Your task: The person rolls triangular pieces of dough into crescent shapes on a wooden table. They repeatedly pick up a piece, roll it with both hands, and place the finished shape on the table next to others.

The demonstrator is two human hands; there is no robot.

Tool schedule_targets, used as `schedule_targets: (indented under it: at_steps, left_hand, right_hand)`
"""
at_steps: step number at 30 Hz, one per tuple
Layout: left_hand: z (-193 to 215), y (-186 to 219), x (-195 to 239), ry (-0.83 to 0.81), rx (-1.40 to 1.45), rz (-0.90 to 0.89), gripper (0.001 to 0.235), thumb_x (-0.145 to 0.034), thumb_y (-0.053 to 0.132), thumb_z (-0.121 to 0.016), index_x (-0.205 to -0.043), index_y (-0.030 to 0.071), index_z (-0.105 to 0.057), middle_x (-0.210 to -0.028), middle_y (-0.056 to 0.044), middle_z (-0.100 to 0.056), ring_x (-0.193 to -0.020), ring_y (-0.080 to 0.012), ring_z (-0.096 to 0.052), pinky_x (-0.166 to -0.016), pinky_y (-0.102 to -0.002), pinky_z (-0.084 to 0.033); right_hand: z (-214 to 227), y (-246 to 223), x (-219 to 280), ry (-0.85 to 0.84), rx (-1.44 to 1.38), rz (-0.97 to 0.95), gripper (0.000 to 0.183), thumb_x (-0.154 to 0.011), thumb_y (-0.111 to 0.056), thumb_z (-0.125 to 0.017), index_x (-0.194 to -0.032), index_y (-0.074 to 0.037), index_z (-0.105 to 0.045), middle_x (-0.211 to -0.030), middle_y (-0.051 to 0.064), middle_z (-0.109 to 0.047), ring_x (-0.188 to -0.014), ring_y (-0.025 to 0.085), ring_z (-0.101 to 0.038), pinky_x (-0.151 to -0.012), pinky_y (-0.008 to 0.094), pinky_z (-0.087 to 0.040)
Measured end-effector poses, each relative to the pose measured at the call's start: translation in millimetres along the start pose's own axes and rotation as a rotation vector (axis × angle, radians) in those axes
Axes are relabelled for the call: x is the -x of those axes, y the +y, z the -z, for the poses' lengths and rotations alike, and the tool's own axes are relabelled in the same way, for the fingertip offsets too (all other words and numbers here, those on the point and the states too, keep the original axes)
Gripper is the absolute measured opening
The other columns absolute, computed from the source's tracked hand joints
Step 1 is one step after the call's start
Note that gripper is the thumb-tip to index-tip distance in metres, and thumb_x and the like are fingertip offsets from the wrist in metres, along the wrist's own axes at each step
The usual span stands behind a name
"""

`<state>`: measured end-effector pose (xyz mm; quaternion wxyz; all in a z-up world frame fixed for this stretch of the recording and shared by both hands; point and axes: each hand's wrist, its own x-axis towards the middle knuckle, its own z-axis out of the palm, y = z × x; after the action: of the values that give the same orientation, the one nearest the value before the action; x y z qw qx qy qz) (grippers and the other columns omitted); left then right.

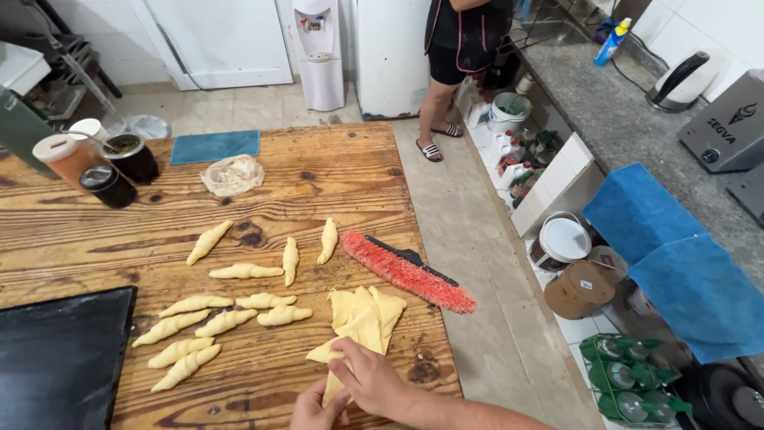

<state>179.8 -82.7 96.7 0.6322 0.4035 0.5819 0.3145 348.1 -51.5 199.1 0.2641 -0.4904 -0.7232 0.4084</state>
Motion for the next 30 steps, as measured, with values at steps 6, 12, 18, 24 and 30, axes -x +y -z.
schedule_targets:
  at_steps: [6, 12, 18, 24, 30]
  left_hand:
    - [30.8, -91.1, -11.6, 0.058, 0.206, -0.055, 0.033, -0.081, 0.016, -0.083, -0.103, -0.006, -0.092, -0.050, -0.014, -0.060, -0.043, -0.0179, -0.048, -0.044, -0.027, -0.034]
    - [48.7, -108.7, -11.7, -0.154, 0.179, 0.004, 0.041, -0.092, 0.023, -0.070, -0.123, -0.003, -0.075, -0.061, -0.017, -0.075, -0.042, -0.0155, -0.055, -0.040, -0.024, -0.038]
    - [61.8, -64.0, 21.2, -0.229, 0.057, -0.187, 0.038, -0.094, 0.034, -0.066, -0.093, -0.002, -0.079, -0.058, -0.011, -0.070, -0.045, -0.0130, -0.058, -0.047, -0.021, -0.041]
    - [67.9, -31.2, 47.2, -0.224, 0.192, -0.038, 0.026, -0.094, 0.004, -0.063, -0.115, -0.006, -0.072, -0.059, -0.012, -0.068, -0.046, -0.0142, -0.059, -0.054, -0.023, -0.043]
    - [129.1, -28.3, 48.2, -0.295, -0.057, 0.161, 0.030, -0.091, -0.003, -0.064, -0.119, -0.003, -0.075, -0.085, -0.015, -0.080, -0.060, -0.0175, -0.070, -0.061, -0.029, -0.057]
  right_hand:
    - [5.3, 45.9, -21.0, 0.145, 0.139, -0.006, 0.062, -0.099, -0.064, -0.036, -0.123, -0.012, -0.059, -0.093, 0.010, -0.074, -0.082, 0.030, -0.073, -0.066, 0.041, -0.054]
    - [20.3, 16.2, -18.7, -0.069, 0.120, -0.233, 0.046, -0.103, -0.046, -0.046, -0.133, -0.013, -0.057, -0.086, 0.004, -0.069, -0.072, 0.016, -0.065, -0.071, 0.032, -0.059]
    - [17.0, 56.0, -19.5, 0.216, 0.114, -0.009, 0.039, -0.101, -0.050, -0.047, -0.113, -0.016, -0.062, -0.078, 0.003, -0.066, -0.063, 0.022, -0.065, -0.058, 0.035, -0.047]
    - [7.5, 75.5, -6.6, 0.192, 0.093, -0.150, 0.034, -0.104, -0.041, -0.056, -0.121, -0.012, -0.063, -0.079, 0.025, -0.069, -0.081, 0.046, -0.070, -0.074, 0.055, -0.053]
    - [-16.4, 89.5, 1.3, 0.096, -0.024, -0.248, 0.023, -0.103, -0.036, -0.062, -0.117, -0.017, -0.064, -0.071, 0.005, -0.068, -0.060, 0.019, -0.060, -0.057, 0.033, -0.051]
